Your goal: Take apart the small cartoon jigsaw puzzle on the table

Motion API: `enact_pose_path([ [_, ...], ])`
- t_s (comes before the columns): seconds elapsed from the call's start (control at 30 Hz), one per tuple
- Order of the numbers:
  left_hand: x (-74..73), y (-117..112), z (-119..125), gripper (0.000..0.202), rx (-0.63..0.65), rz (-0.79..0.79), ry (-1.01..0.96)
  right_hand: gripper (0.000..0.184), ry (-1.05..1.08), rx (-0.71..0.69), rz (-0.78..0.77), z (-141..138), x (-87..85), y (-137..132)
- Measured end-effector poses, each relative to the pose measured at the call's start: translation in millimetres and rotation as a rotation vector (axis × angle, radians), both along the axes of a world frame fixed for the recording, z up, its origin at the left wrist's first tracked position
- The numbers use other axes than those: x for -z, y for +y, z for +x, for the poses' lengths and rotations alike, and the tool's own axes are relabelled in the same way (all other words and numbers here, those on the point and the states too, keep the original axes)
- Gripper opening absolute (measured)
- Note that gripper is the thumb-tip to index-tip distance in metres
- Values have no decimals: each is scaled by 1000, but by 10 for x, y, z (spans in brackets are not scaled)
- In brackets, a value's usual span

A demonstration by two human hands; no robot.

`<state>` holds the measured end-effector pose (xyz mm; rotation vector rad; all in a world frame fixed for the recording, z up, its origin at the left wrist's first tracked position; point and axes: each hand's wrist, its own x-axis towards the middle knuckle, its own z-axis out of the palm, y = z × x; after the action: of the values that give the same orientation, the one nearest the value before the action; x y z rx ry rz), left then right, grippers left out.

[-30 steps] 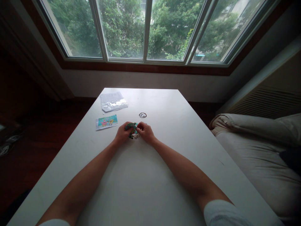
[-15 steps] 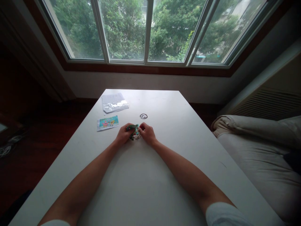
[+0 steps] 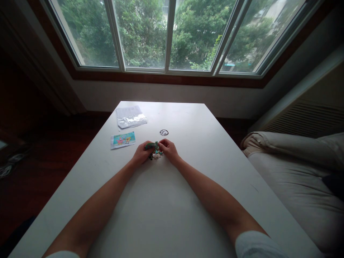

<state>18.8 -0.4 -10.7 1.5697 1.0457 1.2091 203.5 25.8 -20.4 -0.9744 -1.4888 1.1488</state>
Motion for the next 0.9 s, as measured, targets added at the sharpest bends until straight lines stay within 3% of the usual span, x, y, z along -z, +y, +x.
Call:
enact_pose_path([
  [0.13, -6, 2, 2, 31, 3, -57, -66, 28, 13, -14, 0, -13, 7, -32],
  [0.23, 10, 7, 9, 34, 13, -134, -136, 26, -103, 48, 46, -18, 3, -72],
  [0.37, 22, 3, 16, 35, 12, -153, -111, 19, -302, 148, 134, 10, -47, -113],
  [0.6, -26, -5, 27, 34, -39, -142, -59, 12, -449, 249, 225, 21, -95, -136],
  [0.9, -16, 12, 5, 30, -76, -66, -6, 22, -356, 99, 264, 5, -148, -181],
])
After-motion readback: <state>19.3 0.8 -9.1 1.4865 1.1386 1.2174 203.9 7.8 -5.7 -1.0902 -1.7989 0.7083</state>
